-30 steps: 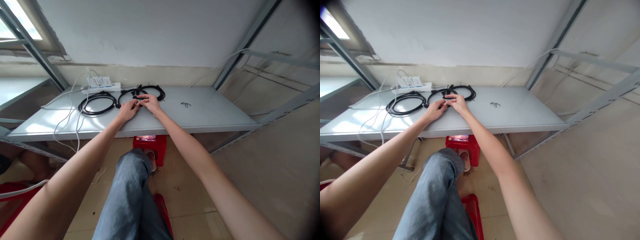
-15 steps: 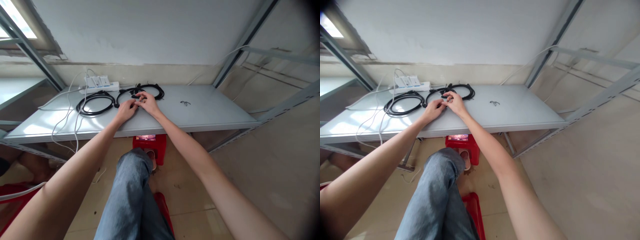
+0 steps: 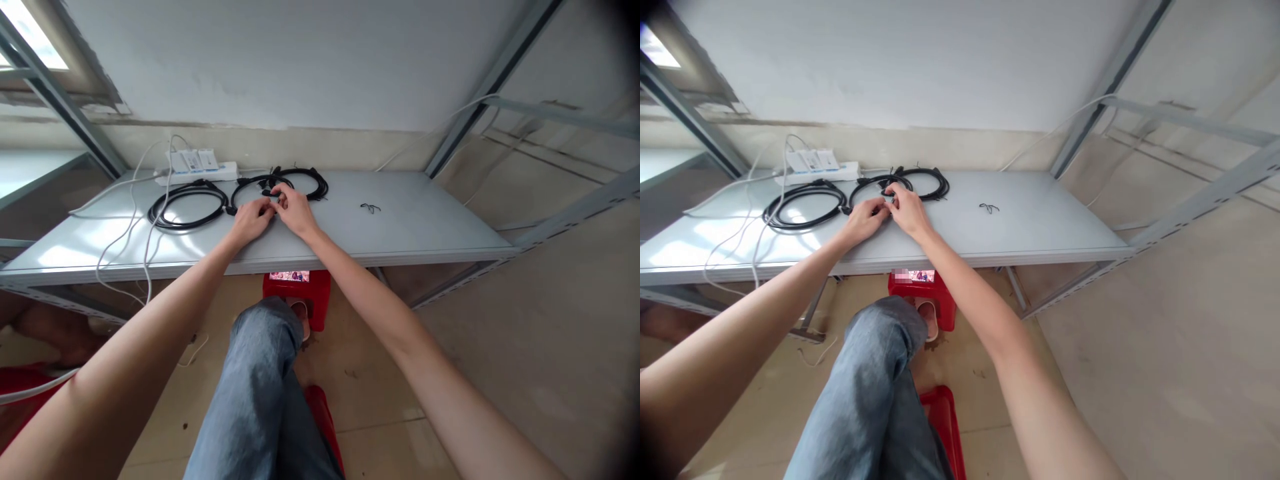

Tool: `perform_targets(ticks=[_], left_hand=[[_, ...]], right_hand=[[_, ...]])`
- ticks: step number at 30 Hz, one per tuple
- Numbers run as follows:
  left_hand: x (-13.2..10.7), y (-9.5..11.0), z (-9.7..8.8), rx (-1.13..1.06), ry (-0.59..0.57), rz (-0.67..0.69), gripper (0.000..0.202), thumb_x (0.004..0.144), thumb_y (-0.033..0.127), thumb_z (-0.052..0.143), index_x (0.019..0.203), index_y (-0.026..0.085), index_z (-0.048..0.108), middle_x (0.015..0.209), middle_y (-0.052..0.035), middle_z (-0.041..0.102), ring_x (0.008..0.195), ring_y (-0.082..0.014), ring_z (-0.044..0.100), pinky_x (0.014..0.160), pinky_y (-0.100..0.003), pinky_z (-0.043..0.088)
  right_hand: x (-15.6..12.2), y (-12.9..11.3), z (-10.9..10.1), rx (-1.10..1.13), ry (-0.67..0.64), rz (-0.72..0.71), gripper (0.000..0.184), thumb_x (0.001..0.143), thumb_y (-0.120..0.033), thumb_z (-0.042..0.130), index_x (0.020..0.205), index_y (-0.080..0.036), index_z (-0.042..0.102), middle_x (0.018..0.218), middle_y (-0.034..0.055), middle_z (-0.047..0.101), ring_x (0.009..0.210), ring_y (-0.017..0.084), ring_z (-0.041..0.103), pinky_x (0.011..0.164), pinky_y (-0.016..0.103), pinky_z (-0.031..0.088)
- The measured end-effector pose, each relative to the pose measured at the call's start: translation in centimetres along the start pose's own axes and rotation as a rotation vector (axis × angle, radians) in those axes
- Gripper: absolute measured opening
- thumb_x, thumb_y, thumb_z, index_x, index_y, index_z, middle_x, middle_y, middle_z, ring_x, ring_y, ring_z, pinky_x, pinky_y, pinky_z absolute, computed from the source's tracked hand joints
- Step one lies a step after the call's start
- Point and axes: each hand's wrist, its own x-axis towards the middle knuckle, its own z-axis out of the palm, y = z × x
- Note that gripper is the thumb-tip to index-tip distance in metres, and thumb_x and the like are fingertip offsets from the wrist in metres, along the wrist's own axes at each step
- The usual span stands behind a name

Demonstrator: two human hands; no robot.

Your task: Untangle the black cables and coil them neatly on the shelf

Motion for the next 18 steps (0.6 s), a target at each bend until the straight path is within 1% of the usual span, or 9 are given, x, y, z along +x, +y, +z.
perform_targets(ticks=[4,7,11,16,18], left_hand=[[-0.1,0.1,0.0,-0.004,0.01,-0.001,0.022,0.099,0.029,0.053,0.095,0.023,0.073,0.094,-0.0061,0.076,0.093,-0.0277,0.066,0.085,-0.038,0.044],[-0.1,0.2,0.0,0.007,0.01,-0.009,0.022,0.1,0.031,0.054,0.094,0.023,0.073,0.092,-0.0063,0.075,0.093,-0.0281,0.067,0.084,-0.038,0.045],[0.0,0.1,0.0,0.015,0.015,-0.012,0.022,0.1,0.034,0.055,0.092,0.023,0.072,0.087,-0.0058,0.073,0.091,-0.028,0.066,0.082,-0.037,0.044],[0.0,-0.1,0.1,-0.002,0.02,-0.01,0.022,0.099,0.033,0.055,0.09,0.023,0.072,0.084,-0.0063,0.071,0.09,-0.0289,0.065,0.083,-0.039,0.044],[0.0,-0.1,0.1,-0.011,0.023,-0.005,0.021,0.099,0.032,0.055,0.089,0.023,0.072,0.084,-0.0061,0.071,0.09,-0.0286,0.065,0.082,-0.039,0.044]], right_hand=[[0.0,0.0,0.0,-0.016,-0.003,-0.045,0.016,0.095,-0.015,0.066,0.109,-0.022,0.063,0.088,-0.0002,0.064,0.082,0.018,0.061,0.088,0.033,0.052],[0.2,0.2,0.1,0.015,-0.01,-0.046,0.019,0.095,-0.016,0.065,0.113,-0.022,0.061,0.089,-0.0003,0.062,0.082,0.018,0.059,0.09,0.034,0.053],[0.2,0.1,0.0,0.075,-0.028,-0.001,0.031,0.093,-0.018,0.067,0.122,-0.024,0.061,0.088,-0.0019,0.06,0.079,0.017,0.057,0.088,0.034,0.054],[0.1,-0.8,-0.4,0.188,-0.01,0.09,0.043,0.092,-0.025,0.073,0.133,-0.029,0.059,0.088,-0.0024,0.059,0.072,0.016,0.053,0.08,0.032,0.057],[0.2,-1.1,-0.5,0.222,-0.003,0.112,0.048,0.091,-0.026,0.074,0.136,-0.029,0.058,0.088,-0.0026,0.059,0.07,0.015,0.051,0.078,0.031,0.058]])
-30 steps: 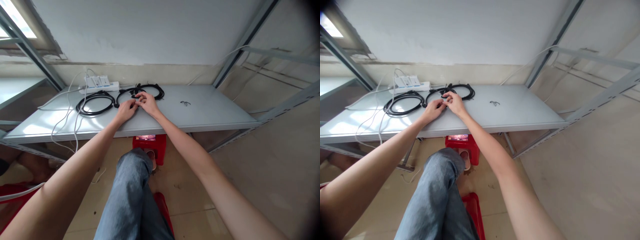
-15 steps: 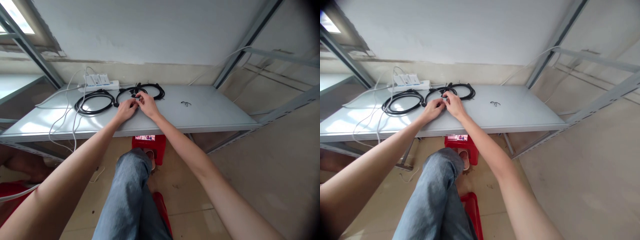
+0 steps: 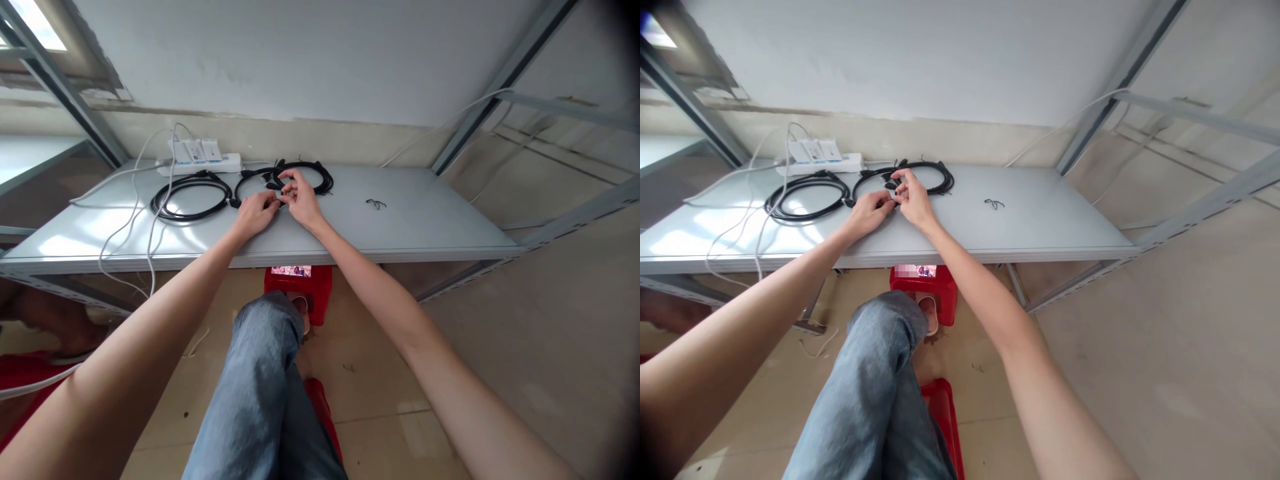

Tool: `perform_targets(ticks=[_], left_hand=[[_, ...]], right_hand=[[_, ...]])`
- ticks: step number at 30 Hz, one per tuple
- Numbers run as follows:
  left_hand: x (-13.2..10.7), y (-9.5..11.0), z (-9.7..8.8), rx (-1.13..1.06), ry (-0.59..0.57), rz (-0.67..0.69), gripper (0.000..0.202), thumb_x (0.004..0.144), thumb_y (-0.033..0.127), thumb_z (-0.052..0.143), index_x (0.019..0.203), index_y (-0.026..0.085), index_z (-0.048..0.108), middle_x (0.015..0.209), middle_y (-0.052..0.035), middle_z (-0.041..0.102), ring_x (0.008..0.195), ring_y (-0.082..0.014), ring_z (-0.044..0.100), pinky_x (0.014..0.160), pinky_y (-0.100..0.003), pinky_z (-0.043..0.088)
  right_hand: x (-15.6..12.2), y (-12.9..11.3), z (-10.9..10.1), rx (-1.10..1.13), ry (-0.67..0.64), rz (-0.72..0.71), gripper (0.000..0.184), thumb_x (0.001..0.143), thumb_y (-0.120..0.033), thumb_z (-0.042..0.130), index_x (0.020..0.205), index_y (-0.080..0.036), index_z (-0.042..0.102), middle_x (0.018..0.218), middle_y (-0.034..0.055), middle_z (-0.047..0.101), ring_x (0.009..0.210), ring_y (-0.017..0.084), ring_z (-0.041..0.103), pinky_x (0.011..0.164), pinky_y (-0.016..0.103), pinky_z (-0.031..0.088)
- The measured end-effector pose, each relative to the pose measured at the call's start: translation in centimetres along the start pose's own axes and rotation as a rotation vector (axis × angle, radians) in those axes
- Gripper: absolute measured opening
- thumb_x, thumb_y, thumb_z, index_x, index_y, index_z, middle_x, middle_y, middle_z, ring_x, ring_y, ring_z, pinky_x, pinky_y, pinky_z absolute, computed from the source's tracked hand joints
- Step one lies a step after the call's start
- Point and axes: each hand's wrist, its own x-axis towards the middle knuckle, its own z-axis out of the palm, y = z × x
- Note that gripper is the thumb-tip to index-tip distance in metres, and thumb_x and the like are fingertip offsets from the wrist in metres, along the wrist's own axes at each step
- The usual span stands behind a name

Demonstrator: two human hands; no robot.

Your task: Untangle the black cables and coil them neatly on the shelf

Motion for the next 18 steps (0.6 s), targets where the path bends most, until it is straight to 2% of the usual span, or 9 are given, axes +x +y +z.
perform_targets(ticks=[8,13,18], left_hand=[[0.0,0.0,0.0,-0.022,-0.004,0.018,0.019,0.099,0.029,0.056,0.088,0.022,0.07,0.085,-0.0054,0.071,0.087,-0.0255,0.06,0.08,-0.037,0.041],[-0.1,0.0,-0.1,-0.024,-0.003,0.02,0.022,0.102,0.03,0.055,0.087,0.022,0.069,0.084,-0.0058,0.071,0.087,-0.0252,0.06,0.079,-0.036,0.04],[-0.1,0.1,-0.2,-0.035,-0.011,0.01,0.022,0.102,0.03,0.056,0.088,0.022,0.07,0.085,-0.0056,0.071,0.087,-0.0254,0.062,0.079,-0.036,0.04]], right_hand=[[0.1,0.4,0.0,0.009,-0.05,-0.003,0.064,0.087,-0.026,0.077,0.146,-0.033,0.052,0.099,-0.0003,0.068,0.069,0.014,0.05,0.071,0.029,0.054],[0.1,0.9,0.2,0.039,0.036,-0.004,0.073,0.086,-0.027,0.082,0.152,-0.032,0.049,0.103,0.0011,0.07,0.071,0.015,0.052,0.071,0.03,0.054],[0.1,1.1,0.4,0.018,0.08,-0.003,0.067,0.089,-0.028,0.082,0.147,-0.033,0.051,0.102,0.0009,0.072,0.07,0.016,0.054,0.071,0.032,0.056]])
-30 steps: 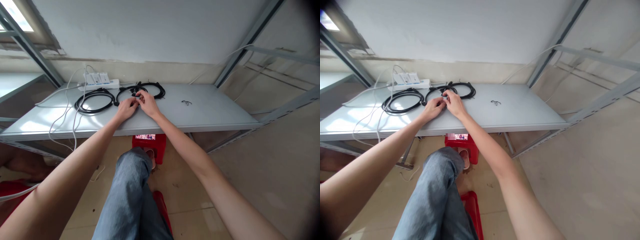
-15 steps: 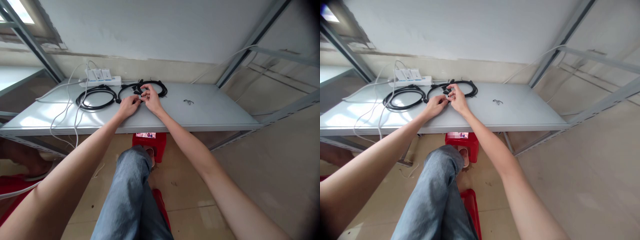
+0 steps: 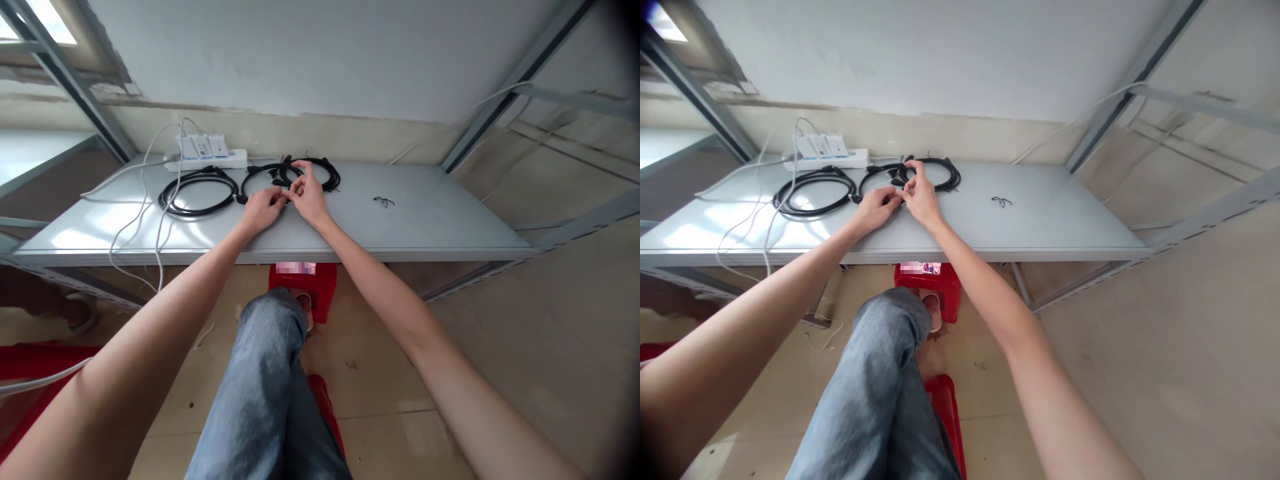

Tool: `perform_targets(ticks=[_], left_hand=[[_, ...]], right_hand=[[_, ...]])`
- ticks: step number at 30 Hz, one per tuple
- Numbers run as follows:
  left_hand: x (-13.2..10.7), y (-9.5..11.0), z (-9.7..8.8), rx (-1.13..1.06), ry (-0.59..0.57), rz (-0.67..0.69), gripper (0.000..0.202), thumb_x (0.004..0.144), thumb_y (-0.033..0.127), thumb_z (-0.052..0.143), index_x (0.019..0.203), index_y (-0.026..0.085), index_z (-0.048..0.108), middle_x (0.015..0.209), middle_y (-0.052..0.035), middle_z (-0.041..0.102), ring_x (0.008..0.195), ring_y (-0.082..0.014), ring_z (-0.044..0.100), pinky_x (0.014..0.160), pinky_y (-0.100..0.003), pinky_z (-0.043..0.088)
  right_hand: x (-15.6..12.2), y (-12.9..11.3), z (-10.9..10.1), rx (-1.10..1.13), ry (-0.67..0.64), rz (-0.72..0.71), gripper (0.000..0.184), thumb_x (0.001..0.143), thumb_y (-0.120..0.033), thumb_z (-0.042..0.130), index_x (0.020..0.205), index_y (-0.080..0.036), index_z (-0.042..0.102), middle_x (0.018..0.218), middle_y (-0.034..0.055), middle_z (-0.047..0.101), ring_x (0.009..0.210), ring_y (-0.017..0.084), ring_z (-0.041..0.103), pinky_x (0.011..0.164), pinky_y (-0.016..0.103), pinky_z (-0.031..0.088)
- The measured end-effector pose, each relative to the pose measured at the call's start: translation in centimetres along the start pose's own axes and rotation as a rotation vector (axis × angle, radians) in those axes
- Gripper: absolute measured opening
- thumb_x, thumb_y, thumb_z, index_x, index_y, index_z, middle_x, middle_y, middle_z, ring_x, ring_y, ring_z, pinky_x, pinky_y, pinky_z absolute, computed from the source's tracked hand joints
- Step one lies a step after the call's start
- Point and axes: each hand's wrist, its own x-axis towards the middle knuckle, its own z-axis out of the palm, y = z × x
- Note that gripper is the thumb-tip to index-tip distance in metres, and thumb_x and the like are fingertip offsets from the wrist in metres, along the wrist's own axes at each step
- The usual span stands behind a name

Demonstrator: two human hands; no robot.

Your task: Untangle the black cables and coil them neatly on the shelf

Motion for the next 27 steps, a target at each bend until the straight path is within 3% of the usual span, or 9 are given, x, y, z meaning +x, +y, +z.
perform_targets(ticks=[8,14,21,27], left_hand=[[0.05,-0.01,0.08,-0.01,0.003,-0.001,0.02,0.101,0.03,0.057,0.089,0.022,0.071,0.086,-0.0065,0.072,0.087,-0.0261,0.061,0.081,-0.037,0.042],[0.06,0.0,0.13,-0.014,0.003,-0.004,0.019,0.1,0.03,0.058,0.089,0.022,0.07,0.086,-0.0063,0.071,0.089,-0.0259,0.06,0.082,-0.036,0.041],[0.05,-0.03,0.23,0.008,0.02,-0.002,0.02,0.101,0.031,0.056,0.09,0.022,0.071,0.085,-0.0063,0.071,0.087,-0.0261,0.061,0.08,-0.037,0.042],[-0.22,0.05,-0.02,-0.034,0.022,0.015,0.026,0.104,0.036,0.054,0.09,0.022,0.071,0.082,-0.0057,0.069,0.085,-0.0243,0.059,0.078,-0.036,0.041]], right_hand=[[-0.26,-0.16,-0.27,-0.043,0.05,0.02,0.062,0.09,-0.03,0.083,0.142,-0.031,0.051,0.1,0.0023,0.075,0.076,0.019,0.06,0.08,0.037,0.059],[-0.36,-0.35,-0.32,-0.034,0.052,0.035,0.056,0.09,-0.023,0.081,0.137,-0.031,0.053,0.1,0.0024,0.076,0.075,0.02,0.061,0.083,0.041,0.061],[0.0,-0.4,-0.38,0.028,0.054,0.033,0.05,0.089,-0.029,0.084,0.13,-0.03,0.056,0.097,0.0022,0.076,0.074,0.018,0.062,0.076,0.038,0.062],[0.49,-0.61,-0.61,0.198,-0.008,0.141,0.052,0.087,-0.036,0.087,0.129,-0.028,0.057,0.088,-0.0004,0.074,0.07,0.016,0.066,0.065,0.03,0.06]])
